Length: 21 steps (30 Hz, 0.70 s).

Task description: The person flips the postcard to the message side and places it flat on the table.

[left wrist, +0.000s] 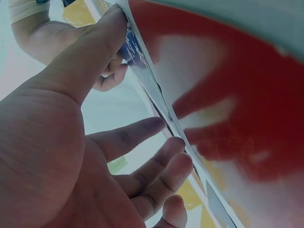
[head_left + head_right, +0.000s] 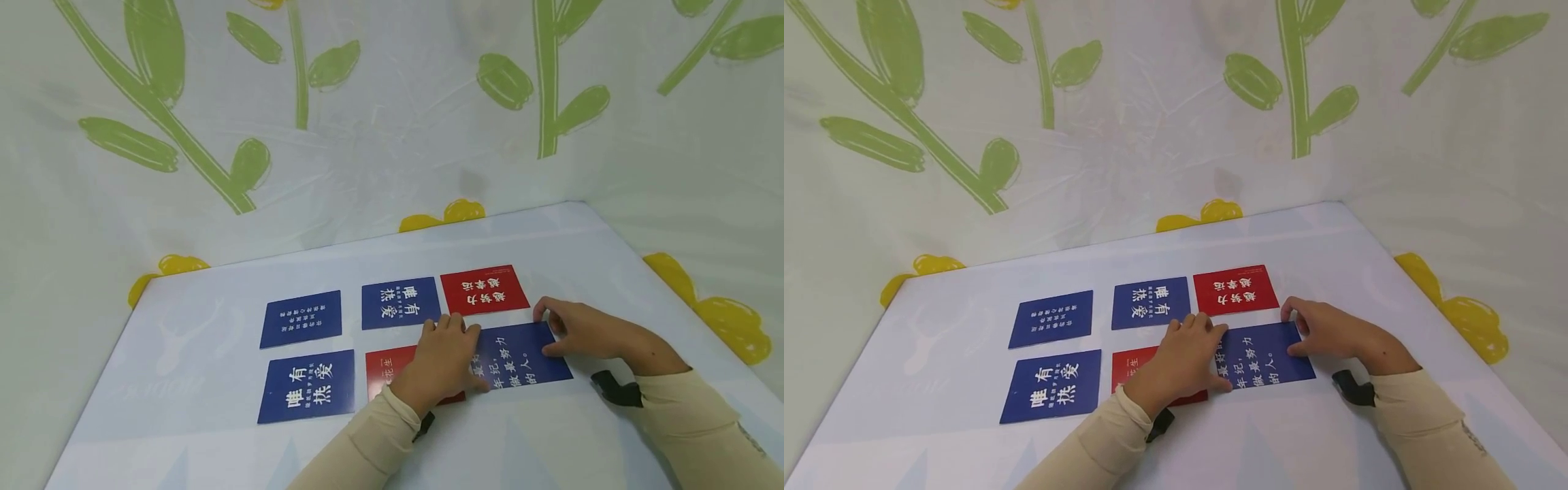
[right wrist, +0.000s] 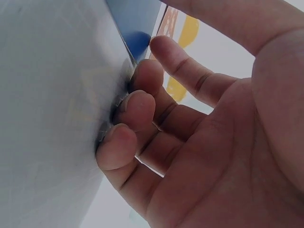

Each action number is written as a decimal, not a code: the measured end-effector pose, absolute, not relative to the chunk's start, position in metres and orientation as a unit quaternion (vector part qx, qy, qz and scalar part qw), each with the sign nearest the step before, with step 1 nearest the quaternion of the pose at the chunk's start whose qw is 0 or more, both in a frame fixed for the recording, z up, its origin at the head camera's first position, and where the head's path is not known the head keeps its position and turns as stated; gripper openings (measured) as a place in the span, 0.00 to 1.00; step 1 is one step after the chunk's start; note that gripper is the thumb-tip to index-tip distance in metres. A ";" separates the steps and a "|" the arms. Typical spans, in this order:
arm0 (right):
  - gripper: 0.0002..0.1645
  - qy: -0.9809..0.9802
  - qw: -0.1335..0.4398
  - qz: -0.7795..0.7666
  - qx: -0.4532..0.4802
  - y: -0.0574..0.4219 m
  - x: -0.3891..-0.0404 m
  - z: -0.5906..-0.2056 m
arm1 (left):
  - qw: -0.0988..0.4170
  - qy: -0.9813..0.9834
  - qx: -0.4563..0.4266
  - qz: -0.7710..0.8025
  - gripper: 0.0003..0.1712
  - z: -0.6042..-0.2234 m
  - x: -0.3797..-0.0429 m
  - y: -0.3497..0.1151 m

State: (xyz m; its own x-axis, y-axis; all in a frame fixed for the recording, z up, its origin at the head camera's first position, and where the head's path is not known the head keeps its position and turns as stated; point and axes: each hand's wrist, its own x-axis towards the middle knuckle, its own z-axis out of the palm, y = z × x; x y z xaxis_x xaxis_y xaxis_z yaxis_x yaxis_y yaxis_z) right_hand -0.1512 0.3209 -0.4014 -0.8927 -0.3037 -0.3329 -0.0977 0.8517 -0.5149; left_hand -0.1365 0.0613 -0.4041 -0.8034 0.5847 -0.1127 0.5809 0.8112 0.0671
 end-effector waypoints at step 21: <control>0.38 0.945 0.192 -0.245 -0.102 0.319 -0.154 -0.400 | 0.073 0.955 0.285 0.046 0.56 -0.403 -0.139 0.060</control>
State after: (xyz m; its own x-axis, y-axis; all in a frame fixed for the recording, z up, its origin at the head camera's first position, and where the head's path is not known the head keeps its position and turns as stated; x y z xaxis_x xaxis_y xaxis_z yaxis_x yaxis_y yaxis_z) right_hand -0.1537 0.3190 -0.4001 -0.9051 -0.2877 -0.3132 -0.0989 0.8587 -0.5029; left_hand -0.1385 0.0603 -0.4033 -0.8267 0.5511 -0.1132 0.5377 0.8332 0.1290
